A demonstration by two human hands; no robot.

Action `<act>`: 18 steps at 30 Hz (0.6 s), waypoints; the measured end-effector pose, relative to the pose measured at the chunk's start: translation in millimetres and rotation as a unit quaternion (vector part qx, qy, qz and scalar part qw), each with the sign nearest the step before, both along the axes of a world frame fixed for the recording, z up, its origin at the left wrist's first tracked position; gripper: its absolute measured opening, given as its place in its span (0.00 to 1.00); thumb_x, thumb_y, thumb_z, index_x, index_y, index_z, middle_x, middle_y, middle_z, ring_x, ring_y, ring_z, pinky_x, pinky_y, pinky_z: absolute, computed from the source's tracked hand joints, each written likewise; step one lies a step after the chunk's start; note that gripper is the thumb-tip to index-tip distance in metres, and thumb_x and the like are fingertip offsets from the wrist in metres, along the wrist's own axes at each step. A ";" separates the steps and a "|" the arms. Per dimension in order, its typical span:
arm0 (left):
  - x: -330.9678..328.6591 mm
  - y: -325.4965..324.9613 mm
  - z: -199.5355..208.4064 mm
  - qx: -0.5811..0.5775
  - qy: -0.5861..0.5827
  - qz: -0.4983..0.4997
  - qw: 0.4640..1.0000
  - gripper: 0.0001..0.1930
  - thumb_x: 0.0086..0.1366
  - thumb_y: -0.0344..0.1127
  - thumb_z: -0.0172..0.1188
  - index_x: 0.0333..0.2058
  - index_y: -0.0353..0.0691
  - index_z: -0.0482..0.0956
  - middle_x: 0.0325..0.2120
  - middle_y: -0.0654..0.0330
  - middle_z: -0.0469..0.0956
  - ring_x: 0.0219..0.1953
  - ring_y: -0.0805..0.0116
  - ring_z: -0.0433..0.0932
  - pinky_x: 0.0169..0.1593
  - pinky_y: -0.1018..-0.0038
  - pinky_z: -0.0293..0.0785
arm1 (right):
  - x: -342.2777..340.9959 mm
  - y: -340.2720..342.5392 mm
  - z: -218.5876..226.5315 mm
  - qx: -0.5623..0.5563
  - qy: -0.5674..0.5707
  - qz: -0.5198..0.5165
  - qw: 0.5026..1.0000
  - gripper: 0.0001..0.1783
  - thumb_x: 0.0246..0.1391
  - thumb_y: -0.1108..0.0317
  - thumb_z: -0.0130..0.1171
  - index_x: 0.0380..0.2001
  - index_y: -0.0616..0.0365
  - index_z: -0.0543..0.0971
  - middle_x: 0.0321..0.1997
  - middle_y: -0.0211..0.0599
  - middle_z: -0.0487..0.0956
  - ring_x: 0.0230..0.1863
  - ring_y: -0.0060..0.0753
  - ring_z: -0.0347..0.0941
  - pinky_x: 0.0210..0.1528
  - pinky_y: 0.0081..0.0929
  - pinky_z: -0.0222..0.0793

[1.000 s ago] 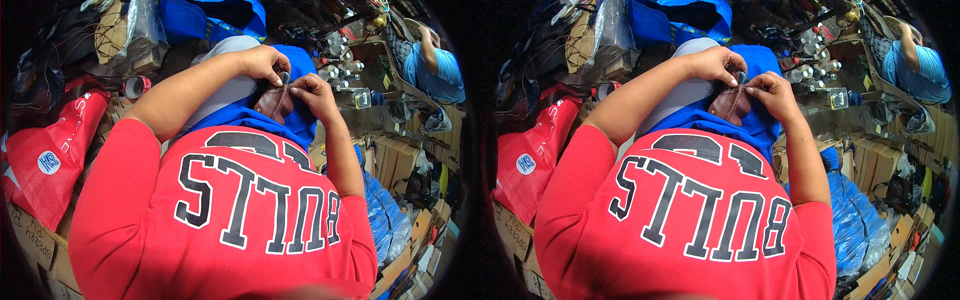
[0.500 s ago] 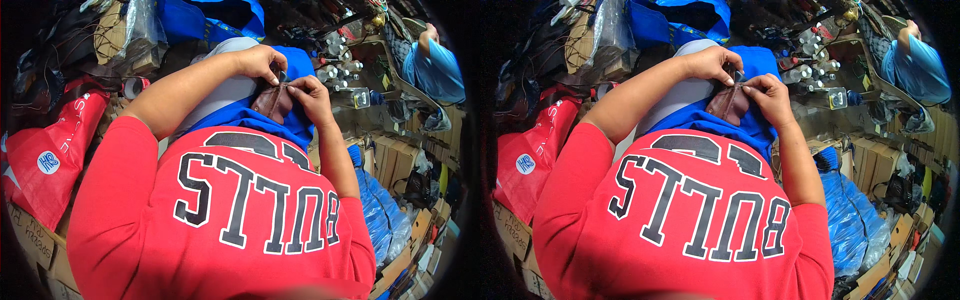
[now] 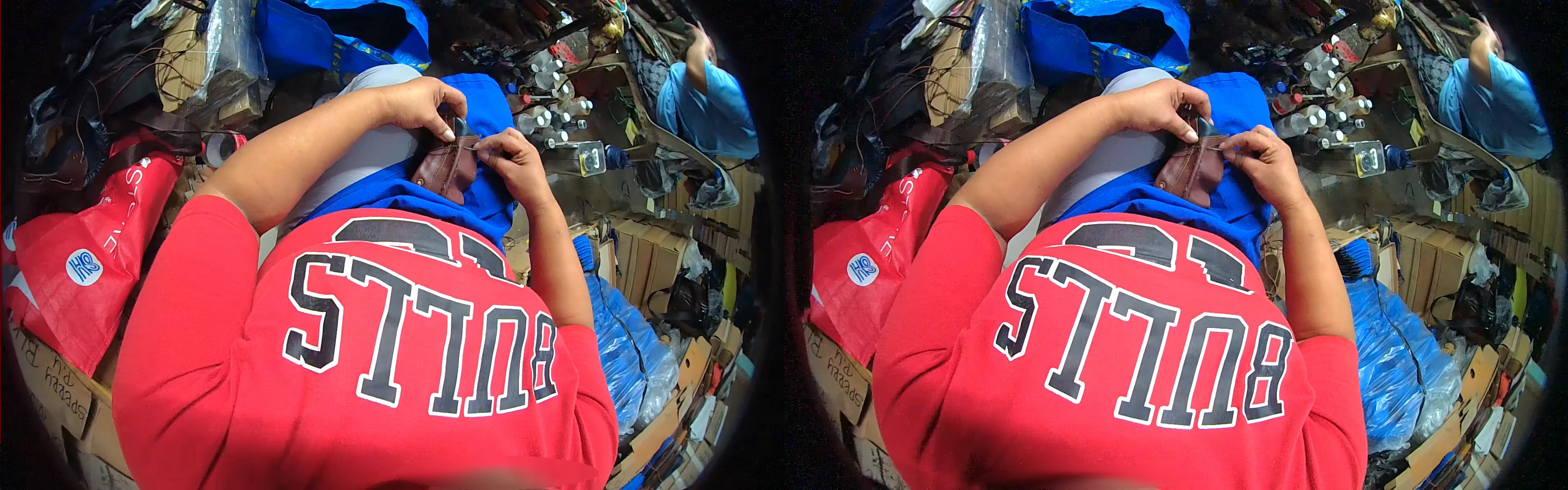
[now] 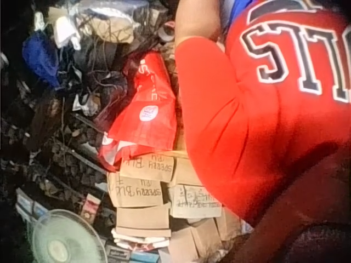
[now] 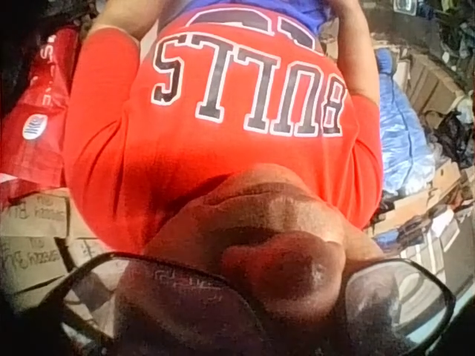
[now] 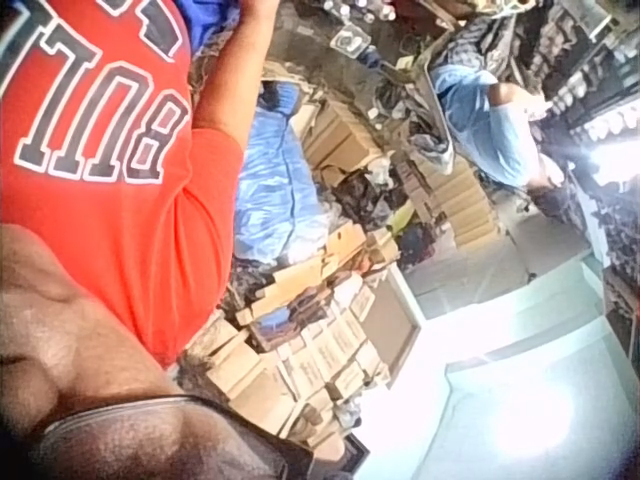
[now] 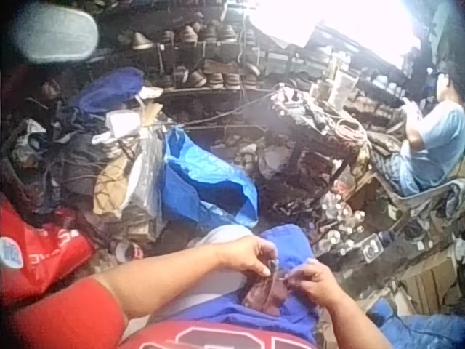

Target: Stitch the leather upper of a shoe by hand using a needle and thread.

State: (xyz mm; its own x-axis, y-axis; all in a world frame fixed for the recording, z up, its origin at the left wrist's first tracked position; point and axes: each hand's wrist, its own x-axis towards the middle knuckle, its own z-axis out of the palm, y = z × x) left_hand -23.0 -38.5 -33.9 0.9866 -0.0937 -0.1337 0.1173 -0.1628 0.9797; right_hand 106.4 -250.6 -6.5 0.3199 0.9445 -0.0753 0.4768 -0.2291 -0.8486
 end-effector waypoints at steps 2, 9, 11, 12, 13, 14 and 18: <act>0.1 0.5 0.8 0.000 0.000 -0.003 1.000 0.20 0.49 0.27 0.69 0.43 0.37 0.77 0.31 0.66 0.77 0.36 0.77 0.73 0.44 0.78 0.70 | -1.3 -5.5 -0.6 0.012 0.031 -0.022 0.999 0.06 0.47 0.75 0.64 0.31 0.56 0.83 0.29 0.27 0.74 0.33 0.21 0.67 0.38 0.19 0.63; 2.2 4.7 2.8 -0.017 0.004 -0.018 1.000 0.20 0.50 0.29 0.70 0.44 0.37 0.77 0.31 0.66 0.77 0.36 0.76 0.73 0.44 0.78 0.69 | 0.5 -6.5 -0.2 0.006 0.044 -0.039 0.998 0.05 0.49 0.76 0.62 0.32 0.60 0.80 0.34 0.29 0.75 0.37 0.20 0.68 0.43 0.19 0.63; 2.5 3.7 4.5 0.004 0.011 -0.024 1.000 0.21 0.50 0.30 0.70 0.44 0.37 0.77 0.31 0.66 0.76 0.36 0.76 0.73 0.44 0.78 0.69 | -2.1 -3.6 2.7 0.017 0.025 -0.031 0.999 0.06 0.49 0.74 0.63 0.33 0.58 0.81 0.31 0.28 0.74 0.35 0.21 0.68 0.40 0.19 0.63; 2.4 3.5 5.1 0.004 0.011 -0.024 1.000 0.21 0.50 0.30 0.70 0.44 0.37 0.77 0.31 0.66 0.76 0.36 0.76 0.73 0.44 0.78 0.69 | -3.2 -2.2 3.6 0.027 0.007 -0.021 0.999 0.06 0.48 0.73 0.64 0.33 0.57 0.82 0.28 0.28 0.74 0.33 0.22 0.67 0.37 0.20 0.62; 2.1 3.4 5.8 0.002 0.014 -0.020 1.000 0.21 0.50 0.30 0.70 0.44 0.37 0.77 0.30 0.66 0.76 0.35 0.76 0.73 0.43 0.78 0.69 | -3.5 -1.2 3.7 0.027 0.007 -0.021 0.999 0.06 0.48 0.73 0.64 0.33 0.57 0.82 0.28 0.28 0.74 0.33 0.22 0.67 0.37 0.20 0.62; 1.9 3.4 5.9 0.000 0.017 -0.016 1.000 0.21 0.50 0.30 0.70 0.44 0.37 0.77 0.30 0.66 0.76 0.35 0.76 0.73 0.43 0.78 0.69 | -4.0 -0.3 4.2 0.030 0.000 -0.020 0.999 0.06 0.48 0.73 0.64 0.33 0.57 0.82 0.28 0.29 0.73 0.33 0.22 0.68 0.37 0.20 0.63; 0.9 3.2 6.7 -0.007 0.010 -0.017 1.000 0.21 0.49 0.30 0.70 0.44 0.38 0.77 0.30 0.66 0.76 0.36 0.76 0.73 0.43 0.78 0.70 | -8.9 5.3 21.8 -0.025 -0.056 -0.008 0.998 0.06 0.47 0.73 0.63 0.32 0.57 0.82 0.27 0.30 0.74 0.32 0.24 0.69 0.37 0.22 0.64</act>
